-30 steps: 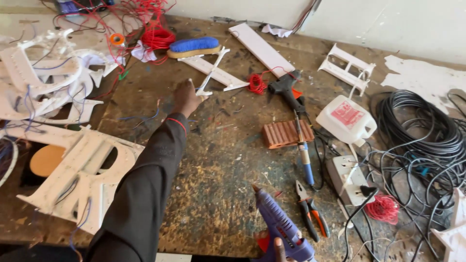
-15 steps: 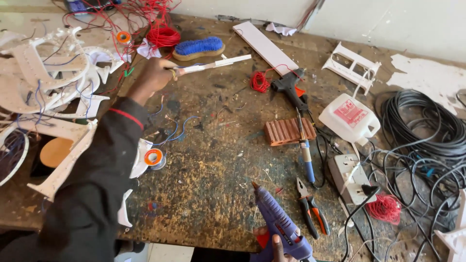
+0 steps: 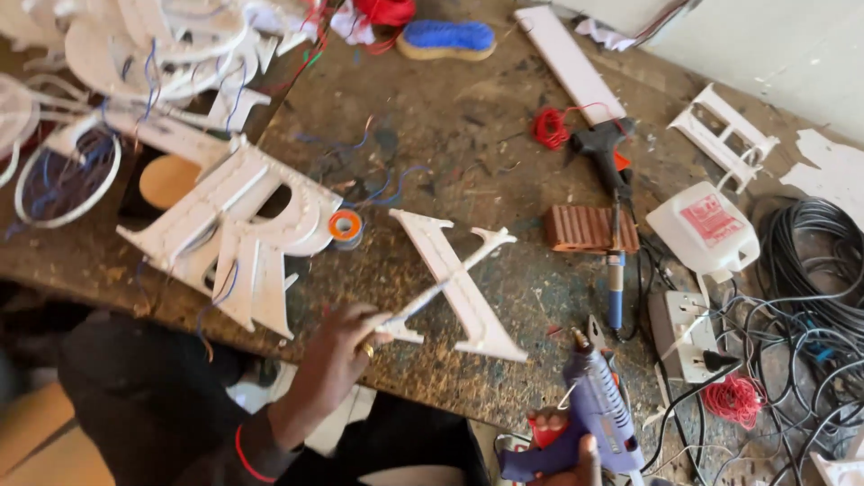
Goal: The person assembles white lighted letters on a workbench. They use a hot glue gun to attach components to the letters 'U' and 'X', then switch to soldering wires on the letter 'R' using a soldering iron and solder wire.
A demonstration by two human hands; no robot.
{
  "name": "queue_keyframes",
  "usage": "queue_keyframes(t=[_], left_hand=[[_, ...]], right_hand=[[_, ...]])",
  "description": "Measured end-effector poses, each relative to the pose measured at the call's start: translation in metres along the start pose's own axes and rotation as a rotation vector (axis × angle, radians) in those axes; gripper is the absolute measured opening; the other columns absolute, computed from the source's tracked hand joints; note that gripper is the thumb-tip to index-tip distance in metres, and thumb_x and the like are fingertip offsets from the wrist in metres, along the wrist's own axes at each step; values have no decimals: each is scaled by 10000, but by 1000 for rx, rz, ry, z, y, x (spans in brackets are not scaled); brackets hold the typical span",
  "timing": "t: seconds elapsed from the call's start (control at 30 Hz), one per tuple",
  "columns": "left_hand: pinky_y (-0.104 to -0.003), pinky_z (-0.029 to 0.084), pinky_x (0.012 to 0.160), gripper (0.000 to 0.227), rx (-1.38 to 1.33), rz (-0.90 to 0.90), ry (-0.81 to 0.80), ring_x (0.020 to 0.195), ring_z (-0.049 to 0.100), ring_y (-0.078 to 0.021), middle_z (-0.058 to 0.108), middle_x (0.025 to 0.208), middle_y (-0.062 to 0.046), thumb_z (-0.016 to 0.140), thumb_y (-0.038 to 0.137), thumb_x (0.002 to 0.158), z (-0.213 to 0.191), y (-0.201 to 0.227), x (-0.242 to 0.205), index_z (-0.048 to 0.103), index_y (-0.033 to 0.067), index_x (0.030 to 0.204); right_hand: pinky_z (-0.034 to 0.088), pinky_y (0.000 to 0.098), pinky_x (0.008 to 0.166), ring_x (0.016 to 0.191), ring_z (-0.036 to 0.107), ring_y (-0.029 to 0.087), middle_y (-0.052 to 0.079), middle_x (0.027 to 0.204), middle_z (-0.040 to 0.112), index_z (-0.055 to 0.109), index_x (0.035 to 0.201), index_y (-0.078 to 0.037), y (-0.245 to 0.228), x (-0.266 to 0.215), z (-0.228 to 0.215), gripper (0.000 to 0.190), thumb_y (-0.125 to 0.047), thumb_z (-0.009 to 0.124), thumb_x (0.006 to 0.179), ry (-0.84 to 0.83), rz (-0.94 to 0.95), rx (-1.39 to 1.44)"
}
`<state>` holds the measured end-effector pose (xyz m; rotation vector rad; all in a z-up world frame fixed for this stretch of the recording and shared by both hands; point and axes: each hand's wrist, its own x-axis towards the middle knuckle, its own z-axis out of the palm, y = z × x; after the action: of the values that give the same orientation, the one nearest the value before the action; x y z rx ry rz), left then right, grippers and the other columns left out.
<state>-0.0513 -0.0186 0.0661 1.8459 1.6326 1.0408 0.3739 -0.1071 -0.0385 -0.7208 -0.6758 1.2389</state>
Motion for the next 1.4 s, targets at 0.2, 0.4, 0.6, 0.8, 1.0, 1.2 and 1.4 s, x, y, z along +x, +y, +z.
queue_keyframes(t=[0.2, 0.4, 0.6, 0.8, 1.0, 1.2, 1.4], left_hand=[[-507, 459, 1103, 372, 81, 22, 44, 1174, 622, -322, 702, 1186, -68, 791, 199, 1042, 38, -5, -52, 729, 99, 1395], [-618, 345, 1327, 537, 176, 69, 183, 1387, 585, -350, 662, 1429, -79, 816, 310, 1044, 59, 0, -62, 629, 123, 1511], [-552, 420, 1275, 571, 107, 78, 212, 1369, 614, -315, 675, 1440, -97, 801, 287, 1074, 56, -4, -65, 600, 85, 1569], [-566, 415, 1290, 550, 87, 90, 204, 1355, 608, -325, 675, 1430, -105, 800, 260, 1078, 51, -2, -63, 599, 80, 1557], [-552, 420, 1256, 519, 33, 62, 195, 1341, 610, -313, 678, 1412, -90, 816, 261, 1063, 47, -2, -61, 628, 91, 1517], [-545, 421, 1257, 472, 59, 77, 209, 1326, 609, -304, 681, 1386, -82, 812, 274, 1065, 47, -3, -60, 653, 101, 1475], [-546, 418, 1253, 435, 43, 82, 198, 1326, 605, -306, 681, 1387, -79, 783, 267, 1084, 44, -1, -61, 657, 105, 1468]], right_hand=[[525, 502, 1150, 1075, 693, 358, 206, 1115, 673, 642, 1231, 72, -23, 44, 82, 543, -459, 680, 1124, 60, 94, -31], [648, 533, 935, 882, 742, 329, 267, 1025, 741, 536, 1510, 90, -46, 66, 179, 527, -172, 698, 1082, 33, 162, -265], [641, 462, 732, 661, 648, 257, 191, 815, 678, 601, 1557, 75, -46, 76, 225, 581, -289, 664, 1110, 38, 293, -556], [608, 437, 645, 610, 609, 237, 180, 763, 642, 613, 1448, 106, -39, 77, 221, 546, -329, 650, 1119, -9, 318, -641], [569, 405, 569, 564, 580, 210, 175, 717, 640, 649, 1328, 109, -35, 78, 221, 489, -334, 663, 1120, -11, 299, -708], [544, 403, 538, 546, 563, 206, 175, 709, 631, 645, 1336, 113, -38, 77, 219, 539, -372, 670, 1101, -1, 304, -763], [550, 365, 512, 529, 562, 177, 146, 691, 641, 655, 1402, 87, -38, 78, 226, 585, -403, 681, 1084, -11, 306, -777]])
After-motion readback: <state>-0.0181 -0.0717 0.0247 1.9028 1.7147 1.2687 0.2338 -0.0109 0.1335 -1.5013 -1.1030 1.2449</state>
